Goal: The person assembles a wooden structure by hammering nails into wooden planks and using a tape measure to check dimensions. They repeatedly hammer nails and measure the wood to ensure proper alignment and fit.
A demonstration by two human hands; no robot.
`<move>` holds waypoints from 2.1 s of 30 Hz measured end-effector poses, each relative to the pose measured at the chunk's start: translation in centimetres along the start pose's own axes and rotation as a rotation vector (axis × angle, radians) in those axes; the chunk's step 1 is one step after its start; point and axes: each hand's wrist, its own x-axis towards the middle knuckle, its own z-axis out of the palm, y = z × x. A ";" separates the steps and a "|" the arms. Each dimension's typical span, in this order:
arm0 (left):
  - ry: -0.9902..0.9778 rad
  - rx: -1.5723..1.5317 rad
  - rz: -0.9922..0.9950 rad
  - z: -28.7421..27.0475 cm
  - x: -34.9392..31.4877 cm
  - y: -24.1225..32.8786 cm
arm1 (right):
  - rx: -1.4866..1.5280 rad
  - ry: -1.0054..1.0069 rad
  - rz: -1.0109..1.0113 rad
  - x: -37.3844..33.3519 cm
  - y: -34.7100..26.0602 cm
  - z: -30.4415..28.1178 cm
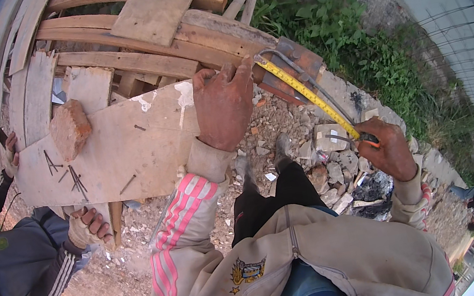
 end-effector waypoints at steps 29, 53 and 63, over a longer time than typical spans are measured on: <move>0.005 -0.061 -0.060 0.2 -0.6 -0.3 | 0.138 -0.092 0.149 -0.3 -1.0 -0.1; 0.027 -0.022 -0.002 0.6 -0.5 -0.2 | -0.041 0.031 -0.062 -0.3 0.1 0.1; 0.056 -0.007 0.038 1.2 -0.8 -0.5 | -0.041 0.018 -0.042 -0.5 -0.2 0.3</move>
